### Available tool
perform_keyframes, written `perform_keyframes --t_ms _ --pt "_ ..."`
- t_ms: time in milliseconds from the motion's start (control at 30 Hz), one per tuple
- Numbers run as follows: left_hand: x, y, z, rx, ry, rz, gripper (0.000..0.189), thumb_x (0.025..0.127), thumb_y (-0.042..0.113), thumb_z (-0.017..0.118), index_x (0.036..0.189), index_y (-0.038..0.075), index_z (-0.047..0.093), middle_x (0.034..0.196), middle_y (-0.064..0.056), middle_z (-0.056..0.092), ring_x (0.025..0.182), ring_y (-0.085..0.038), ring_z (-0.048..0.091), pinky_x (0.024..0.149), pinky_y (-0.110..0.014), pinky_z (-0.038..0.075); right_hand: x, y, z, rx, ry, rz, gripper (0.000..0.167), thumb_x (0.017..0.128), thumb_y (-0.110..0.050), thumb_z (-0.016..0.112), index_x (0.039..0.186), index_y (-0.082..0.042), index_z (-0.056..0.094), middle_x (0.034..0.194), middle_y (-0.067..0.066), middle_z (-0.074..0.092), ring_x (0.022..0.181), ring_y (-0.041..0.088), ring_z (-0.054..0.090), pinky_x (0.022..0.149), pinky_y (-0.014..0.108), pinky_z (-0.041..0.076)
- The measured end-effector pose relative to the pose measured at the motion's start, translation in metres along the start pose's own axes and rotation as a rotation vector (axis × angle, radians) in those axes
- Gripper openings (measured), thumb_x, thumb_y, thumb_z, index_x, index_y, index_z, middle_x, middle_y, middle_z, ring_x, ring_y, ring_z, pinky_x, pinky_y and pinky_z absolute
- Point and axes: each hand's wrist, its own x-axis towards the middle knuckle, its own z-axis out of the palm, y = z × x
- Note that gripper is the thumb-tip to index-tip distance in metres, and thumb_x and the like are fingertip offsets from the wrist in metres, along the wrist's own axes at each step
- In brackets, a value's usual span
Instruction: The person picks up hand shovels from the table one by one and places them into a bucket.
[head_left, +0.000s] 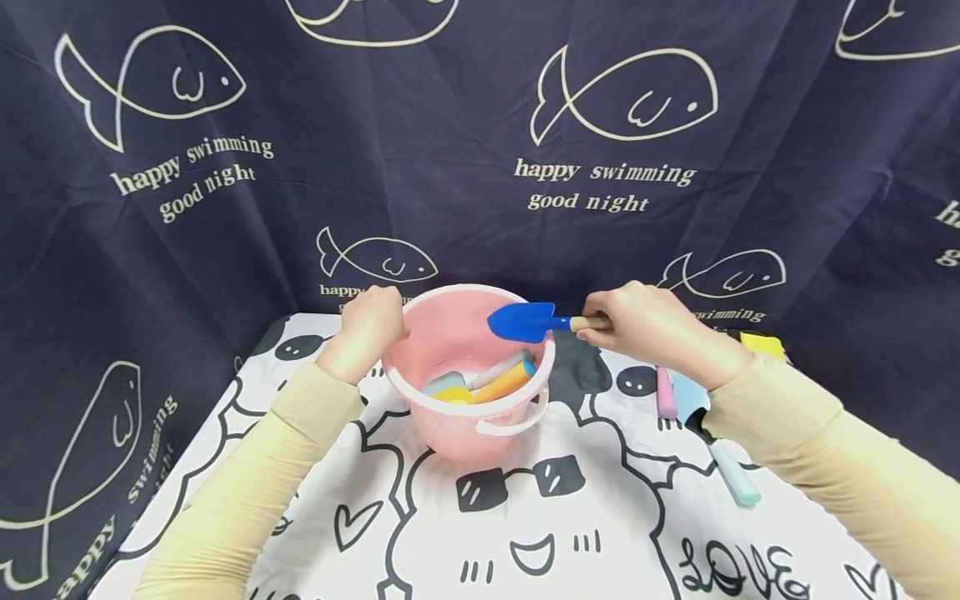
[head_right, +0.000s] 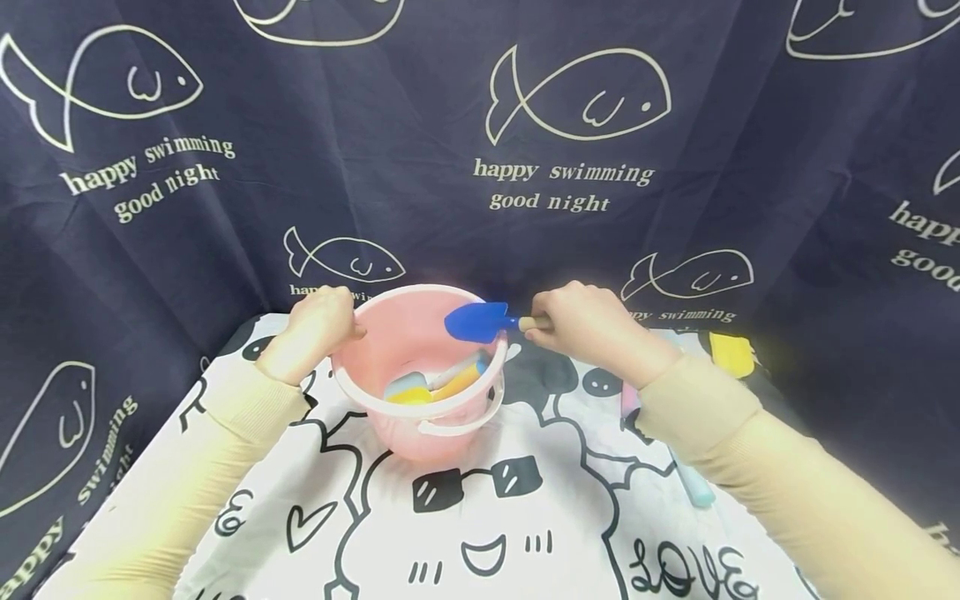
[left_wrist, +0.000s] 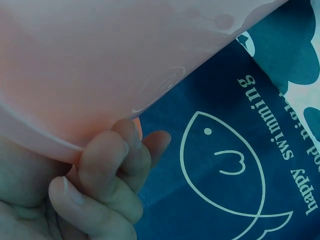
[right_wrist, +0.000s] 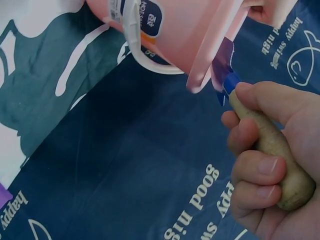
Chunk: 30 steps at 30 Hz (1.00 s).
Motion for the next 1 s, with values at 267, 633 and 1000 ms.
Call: perform_keyframes --t_ms 267,633,1000 --pt "0.001 0.0 -0.001 -0.001 -0.003 -0.002 0.029 0.075 0.017 0.071 0.097 -0.001 0.068 0.092 -0.02 0.068 0.081 -0.035 0.067 0.068 -0.051 0.054 0.02 -0.016 0.004 -0.029 -0.033 -0.02 0.013 0.076 -0.028 0.075 0.074 -0.018 0.067 0.059 -0.008 0.055 0.055 0.014 0.051 0.049 0.034 0.043" --pt "0.0 0.001 -0.001 0.002 -0.008 0.0 0.03 0.075 0.018 0.071 0.099 -0.001 0.068 0.092 -0.02 0.069 0.082 -0.036 0.067 0.069 -0.051 0.054 0.044 -0.031 0.018 -0.012 -0.093 -0.086 0.012 0.075 -0.031 0.078 0.075 -0.02 0.072 0.061 -0.008 0.06 0.055 0.014 0.053 0.053 0.034 0.046" --pt "0.0 0.001 0.0 0.008 0.003 0.006 0.029 0.075 0.018 0.071 0.097 -0.001 0.069 0.093 -0.021 0.069 0.083 -0.037 0.066 0.069 -0.052 0.054 0.061 -0.046 0.027 -0.058 -0.147 -0.106 0.01 0.079 -0.028 0.071 0.074 -0.019 0.07 0.066 -0.006 0.063 0.061 0.018 0.058 0.06 0.038 0.051"
